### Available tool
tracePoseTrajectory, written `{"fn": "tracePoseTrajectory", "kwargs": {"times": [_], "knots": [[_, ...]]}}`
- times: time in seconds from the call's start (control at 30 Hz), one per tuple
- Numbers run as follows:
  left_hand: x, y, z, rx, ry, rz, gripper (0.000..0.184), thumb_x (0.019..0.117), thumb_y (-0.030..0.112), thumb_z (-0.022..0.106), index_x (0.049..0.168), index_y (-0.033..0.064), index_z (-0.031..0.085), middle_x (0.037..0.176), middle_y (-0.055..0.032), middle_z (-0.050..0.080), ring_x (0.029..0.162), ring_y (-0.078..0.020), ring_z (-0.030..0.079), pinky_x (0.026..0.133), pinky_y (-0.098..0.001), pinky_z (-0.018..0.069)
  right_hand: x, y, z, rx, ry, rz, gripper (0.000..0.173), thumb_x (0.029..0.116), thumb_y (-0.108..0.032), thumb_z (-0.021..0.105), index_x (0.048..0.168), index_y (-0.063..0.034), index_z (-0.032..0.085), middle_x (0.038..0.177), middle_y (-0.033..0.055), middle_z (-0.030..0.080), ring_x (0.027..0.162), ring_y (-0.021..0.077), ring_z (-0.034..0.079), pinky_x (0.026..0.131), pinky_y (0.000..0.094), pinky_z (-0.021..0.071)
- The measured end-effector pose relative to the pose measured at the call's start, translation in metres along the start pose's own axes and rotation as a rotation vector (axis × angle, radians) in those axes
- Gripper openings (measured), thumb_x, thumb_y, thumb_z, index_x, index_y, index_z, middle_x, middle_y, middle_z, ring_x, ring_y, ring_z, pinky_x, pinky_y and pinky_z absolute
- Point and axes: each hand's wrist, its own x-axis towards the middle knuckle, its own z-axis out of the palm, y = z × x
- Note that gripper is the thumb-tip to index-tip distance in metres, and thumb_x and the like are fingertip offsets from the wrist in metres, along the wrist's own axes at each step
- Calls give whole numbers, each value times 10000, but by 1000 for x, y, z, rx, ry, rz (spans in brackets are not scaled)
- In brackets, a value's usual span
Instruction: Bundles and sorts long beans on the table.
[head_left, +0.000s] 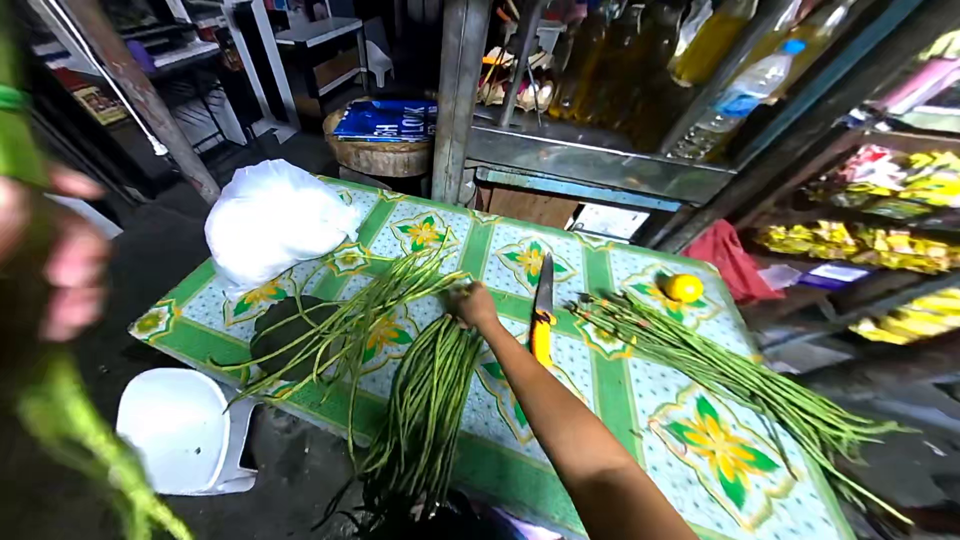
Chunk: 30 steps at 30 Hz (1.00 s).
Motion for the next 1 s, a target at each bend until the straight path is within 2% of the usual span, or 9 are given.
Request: {"fn": "tracePoseTrajectory", "kwargs": {"times": [0.07, 0.13, 0.23, 0.37, 0.43, 0.53, 0.67, 0.8, 1.0], "knots": [[13, 25, 70, -35, 3, 19, 258, 1097, 258, 405, 1226, 141, 595, 828, 5, 669, 645, -113, 682, 564, -258, 613, 5, 23, 9, -6, 4, 38, 542, 1052, -366, 554, 1434, 12, 479, 1317, 266, 608, 1152, 378, 656, 978, 538, 527], [26, 32, 99, -38, -83, -37, 336, 1113, 260, 332, 1275, 116, 588, 947, -27, 704, 845, -174, 734, 759, -358, 652, -5, 16, 18, 113, -12, -87, 493, 1052, -324, 566, 1397, 25, 525, 1338, 262, 600, 1227, 373, 607, 1050, 533, 476], [54, 37, 131, -141, -162, -96, 397, 1118, 253, 230, 1306, 106, 546, 1003, -38, 700, 974, -204, 729, 881, -413, 631, -56, -38, 13, 506, -123, -393, 404, 1111, -270, 434, 1402, -7, 533, 1294, 177, 632, 1106, 247, 660, 919, 413, 560], [92, 49, 185, -350, -204, -82, 371, 1134, 249, 232, 1254, 93, 545, 1001, -49, 709, 1015, -236, 727, 904, -437, 623, -131, -91, -29, 686, -351, -843, 609, 1102, -418, 225, 1528, -23, 410, 1413, 104, 613, 1287, 171, 585, 1073, 399, 483], [105, 59, 219, -433, -204, -55, 355, 1136, 241, 240, 1256, 81, 532, 1019, -61, 709, 1049, -244, 716, 926, -451, 609, -153, -96, -52, 748, -454, -935, 671, 1083, -495, 195, 1518, -33, 413, 1384, 78, 623, 1251, 132, 589, 1069, 361, 476], [123, 73, 269, -511, -174, -13, 333, 1136, 215, 255, 1270, 50, 510, 1049, -98, 722, 1053, -249, 721, 913, -433, 608, -160, -82, -88, 875, -631, -976, 730, 1070, -566, 123, 1514, -37, 363, 1264, 109, 701, 1198, 199, 658, 1066, 383, 506], [147, 81, 323, -502, -175, 3, 306, 1136, 201, 286, 1294, 47, 498, 1070, -89, 714, 1013, -210, 720, 873, -374, 606, -163, -48, -144, 941, -628, -888, 637, 1093, -438, 82, 1467, -61, 434, 1123, 100, 741, 1076, 224, 722, 954, 385, 588], [162, 79, 368, -405, -302, -10, 352, 1137, 266, 308, 1347, 65, 506, 1093, -78, 711, 984, -193, 706, 866, -358, 587, -166, -15, -190, 937, -531, -829, 463, 1095, -251, 206, 1419, -60, 475, 957, 68, 724, 865, 165, 739, 777, 312, 632], [168, 58, 407, -162, -365, -127, 510, 1115, 463, 284, 1444, 117, 465, 1257, -58, 661, 1157, -205, 657, 969, -430, 543, -175, 34, -255, 829, -304, -781, 413, 1108, -218, 236, 1352, -37, 517, 810, -7, 649, 592, 28, 589, 532, 163, 513]]}}
